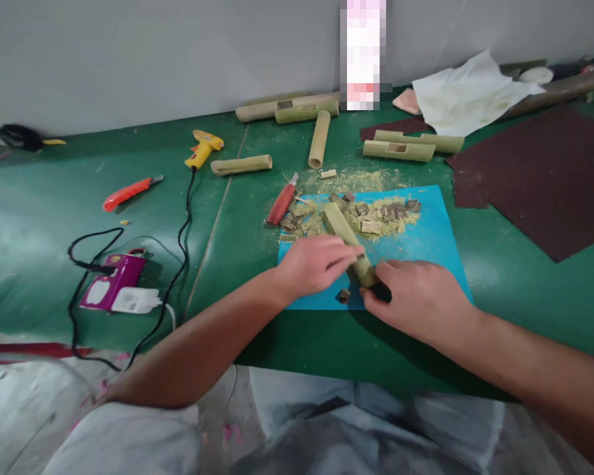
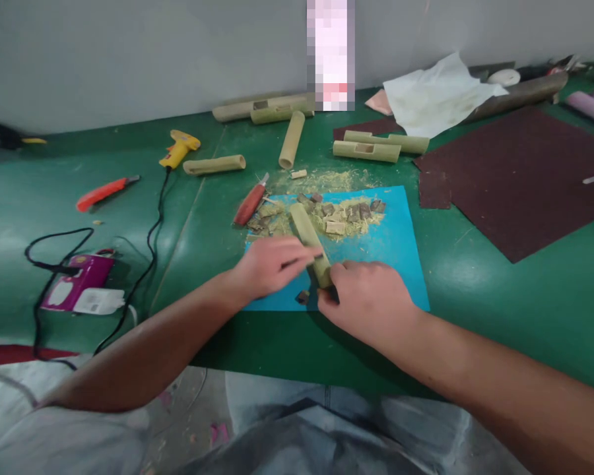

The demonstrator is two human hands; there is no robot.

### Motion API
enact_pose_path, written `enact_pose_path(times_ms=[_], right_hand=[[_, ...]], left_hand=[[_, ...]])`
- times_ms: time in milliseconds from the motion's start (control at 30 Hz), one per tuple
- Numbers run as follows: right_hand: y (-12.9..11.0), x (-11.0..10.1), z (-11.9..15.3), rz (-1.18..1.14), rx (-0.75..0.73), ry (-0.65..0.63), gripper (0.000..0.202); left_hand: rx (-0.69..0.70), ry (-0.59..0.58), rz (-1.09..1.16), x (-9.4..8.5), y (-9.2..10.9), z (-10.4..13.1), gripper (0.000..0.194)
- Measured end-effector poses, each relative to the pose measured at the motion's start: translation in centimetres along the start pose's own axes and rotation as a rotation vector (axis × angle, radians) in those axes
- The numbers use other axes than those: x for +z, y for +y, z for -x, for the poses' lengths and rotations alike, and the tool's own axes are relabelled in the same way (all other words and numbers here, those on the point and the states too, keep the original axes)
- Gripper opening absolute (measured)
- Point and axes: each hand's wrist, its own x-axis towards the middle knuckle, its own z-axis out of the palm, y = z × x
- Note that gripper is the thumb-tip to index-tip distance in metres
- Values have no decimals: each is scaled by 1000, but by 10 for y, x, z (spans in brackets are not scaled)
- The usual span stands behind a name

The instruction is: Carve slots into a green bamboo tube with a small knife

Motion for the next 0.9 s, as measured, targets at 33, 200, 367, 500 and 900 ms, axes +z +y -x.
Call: enact_pose_path(times_ms=[33, 200, 367, 500, 900], right_hand=[[0, 0, 0, 7, 3, -1, 26], [-1, 0, 0, 7, 19, -11, 25], [0, -1, 0, -3, 7, -6, 26], [-1, -2, -1, 10, 30, -24, 27], [0, 0, 0, 15, 35, 8, 26]], left_hand=[[-70, 72, -22, 0, -4, -1, 32], [-15, 71, -19, 1, -2, -2, 32], [21, -10, -4, 1, 4, 2, 33], [-139, 139, -53, 3, 3, 0, 33], [-164, 196, -47, 4, -21, -8, 28]])
